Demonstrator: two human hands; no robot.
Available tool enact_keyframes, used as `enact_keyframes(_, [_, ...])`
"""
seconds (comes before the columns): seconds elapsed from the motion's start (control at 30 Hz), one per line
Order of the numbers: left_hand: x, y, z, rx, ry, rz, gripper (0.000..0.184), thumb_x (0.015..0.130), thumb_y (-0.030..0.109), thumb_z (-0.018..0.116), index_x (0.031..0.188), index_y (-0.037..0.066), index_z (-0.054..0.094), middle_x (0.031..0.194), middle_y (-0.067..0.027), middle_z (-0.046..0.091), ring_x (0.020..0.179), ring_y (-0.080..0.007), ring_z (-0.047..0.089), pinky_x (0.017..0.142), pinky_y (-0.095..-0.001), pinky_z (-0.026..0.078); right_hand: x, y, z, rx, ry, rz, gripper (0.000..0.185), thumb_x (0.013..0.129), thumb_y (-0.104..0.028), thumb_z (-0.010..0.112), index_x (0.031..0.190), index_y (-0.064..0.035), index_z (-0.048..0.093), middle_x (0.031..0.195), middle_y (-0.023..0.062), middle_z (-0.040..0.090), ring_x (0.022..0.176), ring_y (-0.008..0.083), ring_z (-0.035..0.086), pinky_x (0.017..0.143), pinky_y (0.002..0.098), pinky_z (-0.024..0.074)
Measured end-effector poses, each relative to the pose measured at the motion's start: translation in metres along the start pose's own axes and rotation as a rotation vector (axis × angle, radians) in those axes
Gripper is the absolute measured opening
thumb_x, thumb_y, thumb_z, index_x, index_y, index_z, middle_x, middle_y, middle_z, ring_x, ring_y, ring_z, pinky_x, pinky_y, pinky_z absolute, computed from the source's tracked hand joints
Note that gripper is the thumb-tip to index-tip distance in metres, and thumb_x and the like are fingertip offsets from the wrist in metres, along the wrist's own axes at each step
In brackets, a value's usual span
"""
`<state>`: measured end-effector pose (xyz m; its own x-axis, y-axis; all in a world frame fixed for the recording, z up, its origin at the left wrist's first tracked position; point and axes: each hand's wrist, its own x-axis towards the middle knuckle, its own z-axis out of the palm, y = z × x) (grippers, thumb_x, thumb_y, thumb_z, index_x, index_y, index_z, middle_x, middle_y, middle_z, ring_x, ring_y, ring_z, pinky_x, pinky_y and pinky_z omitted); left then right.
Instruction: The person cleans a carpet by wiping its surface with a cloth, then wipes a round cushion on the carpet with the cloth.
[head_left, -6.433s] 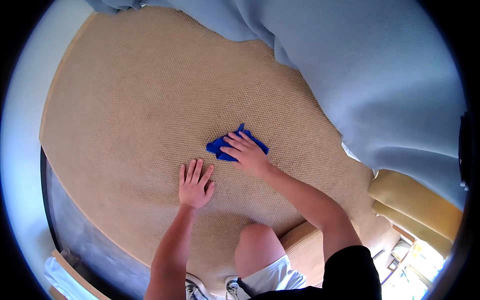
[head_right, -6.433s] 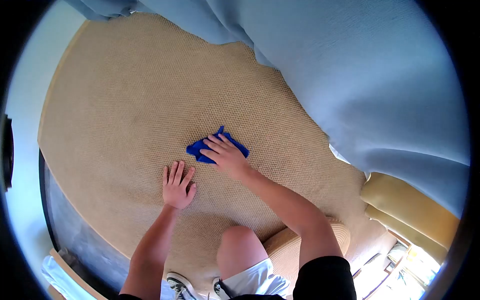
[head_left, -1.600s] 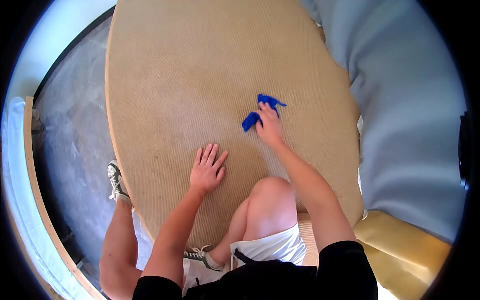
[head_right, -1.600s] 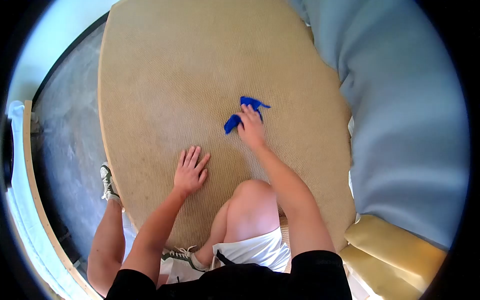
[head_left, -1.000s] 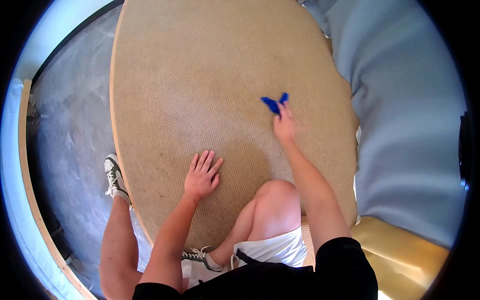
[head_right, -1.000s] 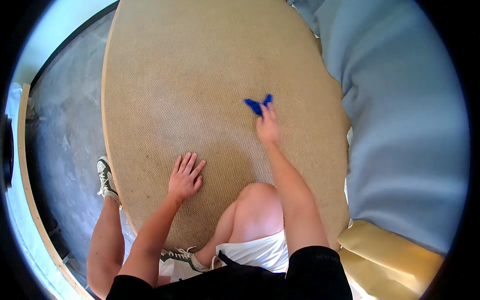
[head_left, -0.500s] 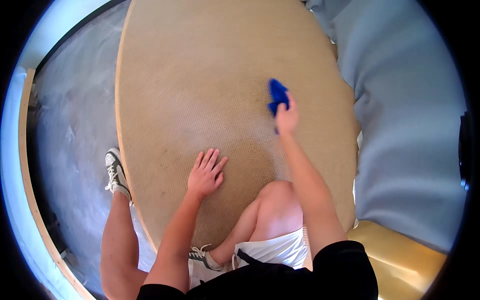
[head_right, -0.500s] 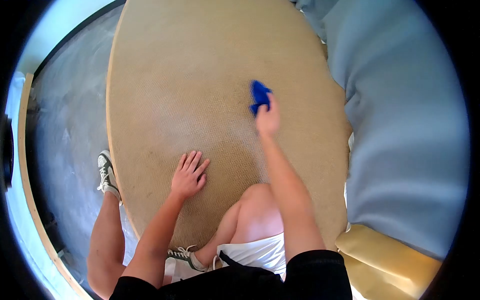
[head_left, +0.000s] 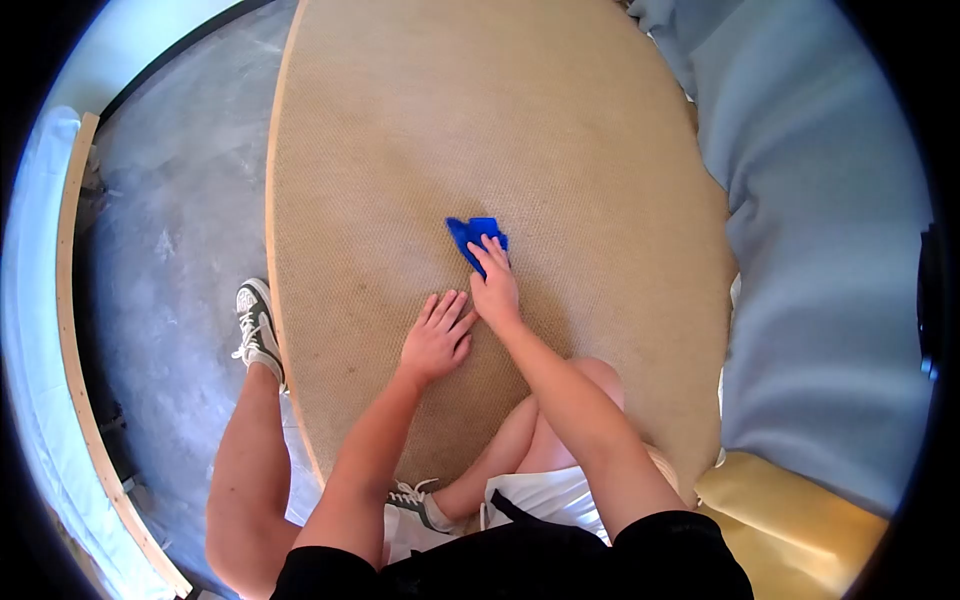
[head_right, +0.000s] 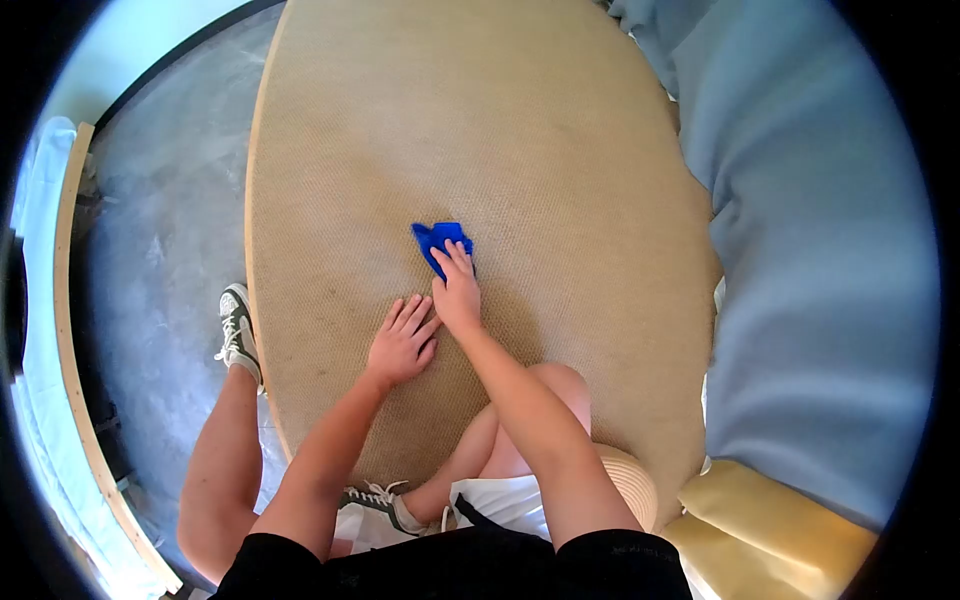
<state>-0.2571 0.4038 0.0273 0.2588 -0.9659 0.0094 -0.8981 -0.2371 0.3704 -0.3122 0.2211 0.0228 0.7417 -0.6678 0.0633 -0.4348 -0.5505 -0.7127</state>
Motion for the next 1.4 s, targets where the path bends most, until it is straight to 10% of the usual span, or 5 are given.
enact_keyframes(0.27, [-0.048,-0.026,-0.004,0.042,0.077,-0.155,0.058,0.095,0.035,0.057,0.151,0.021,0.050,0.160,-0.0153,0.042,0.151,-0.0338,0.033,0.127,-0.0515,0.019,0.035,0.043,-0.050,-0.120,0.413,0.226,0.048,0.096,-0.016,0.059,0.143,-0.0076,0.056,0.151,0.0237,0.049,0.141,0.0403,0.046,0.118,0.0448,0.0384])
enact_keyframes(0.37, [-0.044,-0.026,-0.006,0.070,0.042,-0.166,0.060,0.095,0.038,0.057,0.153,0.022,0.049,0.161,-0.0148,0.040,0.152,-0.0336,0.032,0.127,-0.0517,0.019,0.031,0.071,-0.042,-0.487,0.279,0.138,0.048,0.100,-0.020,0.058,0.147,-0.0119,0.054,0.157,0.0214,0.043,0.145,0.0394,0.042,0.121,0.0461,0.0335])
enact_keyframes(0.9, [-0.035,-0.028,-0.015,0.046,-0.090,-0.180,0.061,0.096,0.041,0.054,0.153,0.022,0.048,0.162,-0.0125,0.040,0.154,-0.0307,0.029,0.129,-0.0501,0.015,0.017,-0.076,0.053,0.379,0.193,0.089,0.043,0.089,-0.002,0.057,0.132,-0.0034,0.063,0.138,0.0175,0.062,0.132,0.0365,0.056,0.114,0.0439,0.0420])
enact_keyframes(1.13, [-0.039,-0.024,-0.016,0.031,-0.008,-0.178,0.059,0.097,0.039,0.055,0.154,0.024,0.046,0.164,-0.0115,0.037,0.154,-0.0303,0.029,0.128,-0.0500,0.017,0.028,0.035,-0.009,-0.352,0.353,0.095,0.051,0.094,-0.025,0.065,0.143,-0.0111,0.057,0.153,0.0268,0.045,0.144,0.0485,0.038,0.121,0.0566,0.0286])
enact_keyframes(1.4, [-0.080,-0.043,-0.020,0.019,0.002,-0.174,0.058,0.099,0.037,0.054,0.155,0.022,0.046,0.164,-0.0109,0.037,0.154,-0.0301,0.029,0.128,-0.0505,0.017,0.009,0.013,0.053,-0.177,0.256,-0.030,0.042,0.089,-0.005,0.064,0.131,-0.0111,0.064,0.146,0.0201,0.055,0.141,0.0416,0.046,0.120,0.0485,0.0362])
